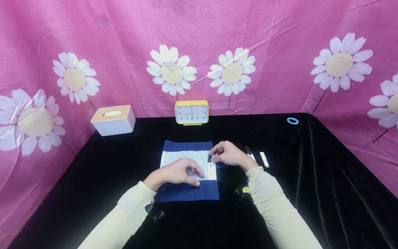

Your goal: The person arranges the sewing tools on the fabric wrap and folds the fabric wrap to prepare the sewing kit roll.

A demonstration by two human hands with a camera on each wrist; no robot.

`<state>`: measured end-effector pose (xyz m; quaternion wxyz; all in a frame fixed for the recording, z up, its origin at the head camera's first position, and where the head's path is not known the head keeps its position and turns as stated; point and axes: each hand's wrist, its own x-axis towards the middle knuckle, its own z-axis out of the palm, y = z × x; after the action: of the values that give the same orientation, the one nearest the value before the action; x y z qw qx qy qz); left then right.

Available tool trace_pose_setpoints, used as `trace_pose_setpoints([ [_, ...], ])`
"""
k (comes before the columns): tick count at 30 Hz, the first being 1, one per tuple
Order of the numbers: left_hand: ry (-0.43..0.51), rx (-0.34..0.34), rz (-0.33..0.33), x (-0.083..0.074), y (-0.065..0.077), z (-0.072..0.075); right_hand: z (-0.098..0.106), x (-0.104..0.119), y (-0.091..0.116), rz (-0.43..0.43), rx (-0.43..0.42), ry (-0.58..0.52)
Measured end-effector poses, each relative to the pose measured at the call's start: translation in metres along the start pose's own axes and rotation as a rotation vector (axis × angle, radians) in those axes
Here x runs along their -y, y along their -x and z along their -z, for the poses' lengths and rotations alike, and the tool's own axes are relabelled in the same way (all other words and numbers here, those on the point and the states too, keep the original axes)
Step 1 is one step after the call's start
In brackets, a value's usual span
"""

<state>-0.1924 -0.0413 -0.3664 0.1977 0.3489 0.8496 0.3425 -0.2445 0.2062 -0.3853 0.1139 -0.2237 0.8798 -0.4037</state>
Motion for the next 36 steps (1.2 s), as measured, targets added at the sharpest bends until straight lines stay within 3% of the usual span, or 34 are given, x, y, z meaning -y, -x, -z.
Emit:
trace_pose_setpoints([
  [6,0.022,-0.040,0.019,0.001,0.001,0.003,0.000,-0.002,0.002,-0.020,-0.002,0.010],
  [13,0.012,-0.158,-0.017,0.014,0.002,0.019,0.002,0.000,0.006,-0.028,-0.023,0.031],
  [20,0.010,-0.273,0.063,0.025,0.005,0.027,0.002,0.004,0.007,-0.058,-0.050,-0.047],
  [28,0.003,-0.242,0.117,0.033,0.005,0.028,0.012,0.013,0.007,-0.033,-0.144,-0.141],
  [36,-0.048,-0.226,0.069,0.037,0.003,0.023,0.041,0.014,0.020,-0.037,-0.297,-0.178],
])
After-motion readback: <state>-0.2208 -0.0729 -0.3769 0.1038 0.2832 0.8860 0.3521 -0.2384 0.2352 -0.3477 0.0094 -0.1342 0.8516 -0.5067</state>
